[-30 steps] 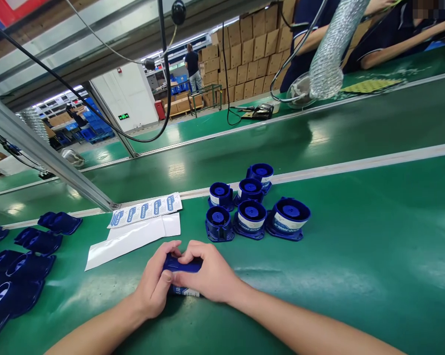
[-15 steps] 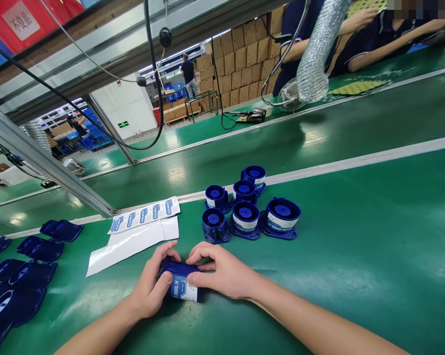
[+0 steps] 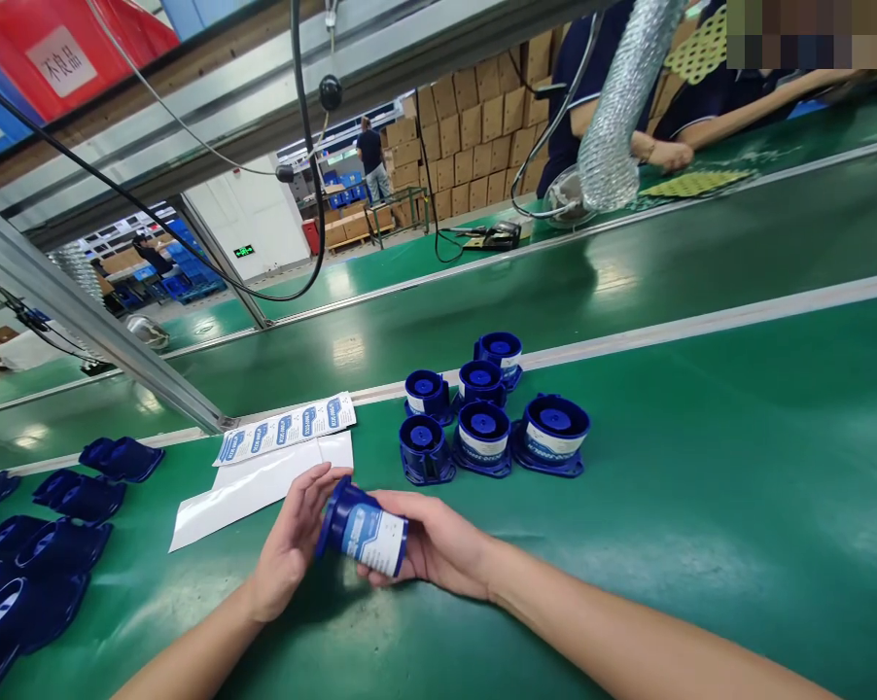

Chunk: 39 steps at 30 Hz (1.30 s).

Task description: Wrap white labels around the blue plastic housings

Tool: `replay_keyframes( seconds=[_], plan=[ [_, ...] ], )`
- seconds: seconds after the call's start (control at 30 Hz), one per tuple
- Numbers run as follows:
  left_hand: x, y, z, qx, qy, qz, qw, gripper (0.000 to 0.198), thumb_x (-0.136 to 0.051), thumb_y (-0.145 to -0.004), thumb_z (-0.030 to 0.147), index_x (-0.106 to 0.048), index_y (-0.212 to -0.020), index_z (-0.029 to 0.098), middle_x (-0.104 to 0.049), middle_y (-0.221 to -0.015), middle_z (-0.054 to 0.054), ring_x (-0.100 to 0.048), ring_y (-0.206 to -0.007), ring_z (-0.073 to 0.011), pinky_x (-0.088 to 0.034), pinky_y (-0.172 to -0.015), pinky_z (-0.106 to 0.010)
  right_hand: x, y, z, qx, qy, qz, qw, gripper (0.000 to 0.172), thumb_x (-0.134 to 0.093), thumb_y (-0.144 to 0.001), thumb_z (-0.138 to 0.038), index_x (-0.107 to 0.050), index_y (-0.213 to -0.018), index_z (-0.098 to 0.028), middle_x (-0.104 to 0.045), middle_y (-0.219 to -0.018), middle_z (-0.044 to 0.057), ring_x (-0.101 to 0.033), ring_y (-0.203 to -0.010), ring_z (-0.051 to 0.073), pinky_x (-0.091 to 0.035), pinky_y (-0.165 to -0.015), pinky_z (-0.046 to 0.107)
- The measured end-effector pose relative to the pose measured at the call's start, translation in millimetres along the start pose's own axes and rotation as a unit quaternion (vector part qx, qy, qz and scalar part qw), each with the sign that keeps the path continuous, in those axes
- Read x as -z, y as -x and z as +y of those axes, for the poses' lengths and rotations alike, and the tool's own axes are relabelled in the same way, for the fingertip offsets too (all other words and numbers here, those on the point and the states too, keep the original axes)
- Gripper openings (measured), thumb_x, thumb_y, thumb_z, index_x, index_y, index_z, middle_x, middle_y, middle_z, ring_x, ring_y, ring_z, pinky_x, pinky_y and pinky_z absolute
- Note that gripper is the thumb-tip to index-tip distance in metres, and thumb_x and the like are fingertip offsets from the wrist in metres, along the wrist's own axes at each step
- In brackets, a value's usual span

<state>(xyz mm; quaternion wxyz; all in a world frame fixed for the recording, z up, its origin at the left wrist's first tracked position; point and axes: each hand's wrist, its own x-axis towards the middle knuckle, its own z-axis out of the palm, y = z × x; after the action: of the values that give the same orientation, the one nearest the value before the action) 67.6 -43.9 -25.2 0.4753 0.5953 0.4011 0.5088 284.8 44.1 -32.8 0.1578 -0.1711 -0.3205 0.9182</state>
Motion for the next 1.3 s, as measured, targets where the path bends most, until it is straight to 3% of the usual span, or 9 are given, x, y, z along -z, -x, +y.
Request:
replay_keyframes(
  seconds=[0.1,0.23,0.37,0.57,0.73,0.93,1.07,1.2,1.3],
  plan=[
    [2.1,-4.3,-1.3,0.038,0.017,-0.007,0.999,0.095,-0.085,-0.084,0.061,-0.039,-0.163,0.033,-0.042,-0.168,-0.015,-0.044,-0.151,-0.0392,-0.042,-0.123,-0.051,3.3,-1.9,-1.1,0.002,-0.039,-0.018,0.999,0.057,-0.086,-0.083,-0.063,-0.080,-0.115,-0.016,-0.083,-0.103,0.010,-0.080,-0.090,0.024,-0.064,-0.085,0.036],
    [-1.3,-6.8,-5.9,0.056,0.058,-0.010,0.997,0.083,-0.081,-0.090,0.056,-0.046,-0.161,0.029,-0.055,-0.156,-0.016,-0.062,-0.131,-0.0376,-0.057,-0.104,-0.047,4.3,0.2,-0.8,0.021,-0.037,-0.056,0.998,0.059,-0.093,-0.083,-0.051,-0.075,-0.130,-0.022,-0.083,-0.112,0.011,-0.081,-0.099,0.027,-0.064,-0.087,0.038],
    [1.3,-5.8,-13.5,0.049,0.078,0.006,0.996,0.067,-0.078,-0.094,0.051,-0.058,-0.153,0.027,-0.067,-0.143,-0.014,-0.068,-0.119,-0.0321,-0.058,-0.096,-0.040,6.6,2.7,-0.4,0.032,-0.027,-0.094,0.995,0.056,-0.089,-0.089,-0.049,-0.072,-0.137,-0.025,-0.082,-0.121,0.013,-0.079,-0.110,0.028,-0.061,-0.091,0.038],
    [11.7,-6.2,-13.7,0.002,0.094,-0.015,0.995,0.047,-0.091,-0.082,0.045,-0.078,-0.123,0.028,-0.068,-0.146,-0.011,-0.063,-0.136,-0.0371,-0.047,-0.114,-0.049,10.9,0.7,3.4,0.009,-0.003,-0.145,0.989,0.065,-0.096,-0.080,-0.049,-0.075,-0.134,-0.020,-0.080,-0.122,0.014,-0.078,-0.107,0.027,-0.057,-0.097,0.040],
    [10.8,-8.5,-9.3,0.006,0.115,-0.011,0.993,0.032,-0.093,-0.080,0.039,-0.077,-0.105,0.025,-0.069,-0.149,-0.013,-0.063,-0.138,-0.0398,-0.042,-0.117,-0.058,6.7,-1.8,10.7,0.054,0.030,-0.115,0.991,0.068,-0.097,-0.079,-0.046,-0.073,-0.137,-0.020,-0.079,-0.123,0.014,-0.074,-0.114,0.027,-0.053,-0.103,0.040],
    [0.8,-10.2,-5.5,0.034,0.100,0.047,0.993,0.036,-0.094,-0.078,0.038,-0.064,-0.087,0.020,-0.071,-0.143,-0.018,-0.064,-0.135,-0.0446,-0.041,-0.115,-0.066,-1.8,-4.8,19.0,0.114,0.111,-0.060,0.985,0.056,-0.092,-0.085,-0.049,-0.075,-0.130,-0.019,-0.079,-0.122,0.012,-0.074,-0.114,0.028,-0.054,-0.102,0.041],
    [-4.6,-10.3,-2.5,0.041,0.085,0.073,0.993,0.042,-0.094,-0.076,0.043,-0.060,-0.084,0.020,-0.072,-0.139,-0.019,-0.067,-0.128,-0.0430,-0.045,-0.111,-0.061,-3.5,-5.5,23.0,0.126,0.141,-0.041,0.981,0.055,-0.090,-0.088,-0.049,-0.074,-0.130,-0.019,-0.080,-0.118,0.011,-0.076,-0.110,0.028,-0.055,-0.100,0.043],
    [-9.0,-10.1,4.7,0.058,-0.003,0.123,0.991,0.045,-0.091,-0.077,0.052,-0.061,-0.084,0.019,-0.060,-0.151,-0.019,-0.061,-0.131,-0.0416,-0.047,-0.104,-0.049,-6.3,-7.1,23.4,0.146,0.146,-0.015,0.978,0.057,-0.091,-0.088,-0.049,-0.072,-0.132,-0.019,-0.079,-0.123,0.013,-0.076,-0.111,0.028,-0.056,-0.102,0.044],
    [-13.7,-9.7,11.1,0.061,-0.034,0.141,0.988,0.047,-0.090,-0.077,0.053,-0.059,-0.091,0.020,-0.051,-0.159,-0.016,-0.061,-0.126,-0.0353,-0.049,-0.094,-0.039,-8.2,-7.8,23.2,0.161,0.134,0.003,0.978,0.057,-0.092,-0.086,-0.048,-0.073,-0.132,-0.021,-0.080,-0.122,0.012,-0.076,-0.112,0.027,-0.057,-0.103,0.044]
  ],
)
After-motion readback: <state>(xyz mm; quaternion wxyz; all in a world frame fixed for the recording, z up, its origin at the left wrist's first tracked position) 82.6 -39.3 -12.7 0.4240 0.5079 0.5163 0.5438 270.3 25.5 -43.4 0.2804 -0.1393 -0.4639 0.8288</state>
